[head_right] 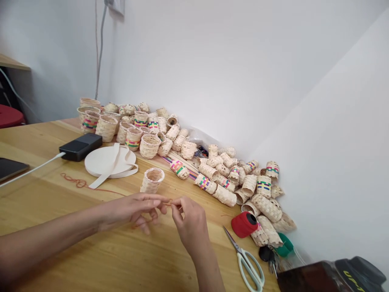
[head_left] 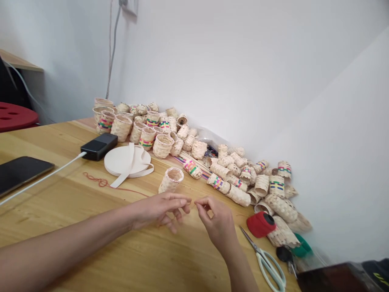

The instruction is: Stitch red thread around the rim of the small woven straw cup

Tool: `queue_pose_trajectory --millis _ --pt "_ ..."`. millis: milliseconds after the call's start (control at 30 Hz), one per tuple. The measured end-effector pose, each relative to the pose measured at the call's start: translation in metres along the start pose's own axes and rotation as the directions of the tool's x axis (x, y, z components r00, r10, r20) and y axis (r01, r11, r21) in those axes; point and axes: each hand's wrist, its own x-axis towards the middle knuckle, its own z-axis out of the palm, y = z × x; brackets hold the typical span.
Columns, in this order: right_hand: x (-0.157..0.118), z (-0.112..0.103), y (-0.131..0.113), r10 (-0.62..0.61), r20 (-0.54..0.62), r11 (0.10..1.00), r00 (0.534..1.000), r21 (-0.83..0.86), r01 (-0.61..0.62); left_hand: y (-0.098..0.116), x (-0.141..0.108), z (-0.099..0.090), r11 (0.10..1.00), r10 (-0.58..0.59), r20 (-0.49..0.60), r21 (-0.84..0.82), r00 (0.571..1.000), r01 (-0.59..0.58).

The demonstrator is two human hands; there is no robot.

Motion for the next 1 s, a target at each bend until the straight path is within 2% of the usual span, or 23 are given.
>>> queue_pose_trajectory --millis 100,233,333,467,633,700,800,900,1000 --pt "0.003 -0.002 0.007 -0.176 0.032 0.969 0.984 -0.168 0.179 -0.006 0.011 0.004 1.0 0.007 -0.028 0.007 1.0 -0.007" --pt "0.01 0.005 0.014 -0.253 0.028 0.947 0.967 -0.195 0.254 -0.007 0.024 0.001 0.986 0.032 -0.17 0.166 0.985 -0.004" --pt "0.011 0.014 0.019 -0.274 -0.003 0.95 0.962 -0.155 0.271 -0.01 0.027 -0.003 0.97 0.086 -0.271 0.242 0.959 -0.018" --pt "0.005 0.023 0.031 -0.249 -0.013 0.962 0.968 -0.121 0.245 -0.015 0.027 -0.007 0.962 0.136 -0.303 0.27 0.943 -0.052" --pt "-0.004 0.015 0.045 -0.147 -0.03 0.979 0.989 -0.147 0.141 -0.018 0.026 -0.009 0.957 0.128 -0.333 0.288 0.934 -0.029" --pt "-0.006 0.011 0.043 -0.14 -0.014 0.983 0.99 -0.117 0.138 -0.018 0.025 -0.01 0.955 0.125 -0.339 0.296 0.932 -0.02" --pt "-0.007 0.009 0.036 -0.191 0.034 0.979 0.981 -0.067 0.193 -0.018 0.024 -0.01 0.946 0.152 -0.34 0.322 0.928 -0.037" --pt "-0.007 0.012 0.03 -0.235 0.025 0.968 0.972 -0.081 0.236 -0.019 0.023 -0.01 0.932 0.181 -0.332 0.359 0.926 -0.054" --pt "-0.008 0.017 0.03 -0.239 0.012 0.965 0.971 -0.105 0.239 -0.022 0.023 -0.008 0.934 0.149 -0.347 0.357 0.926 -0.016"
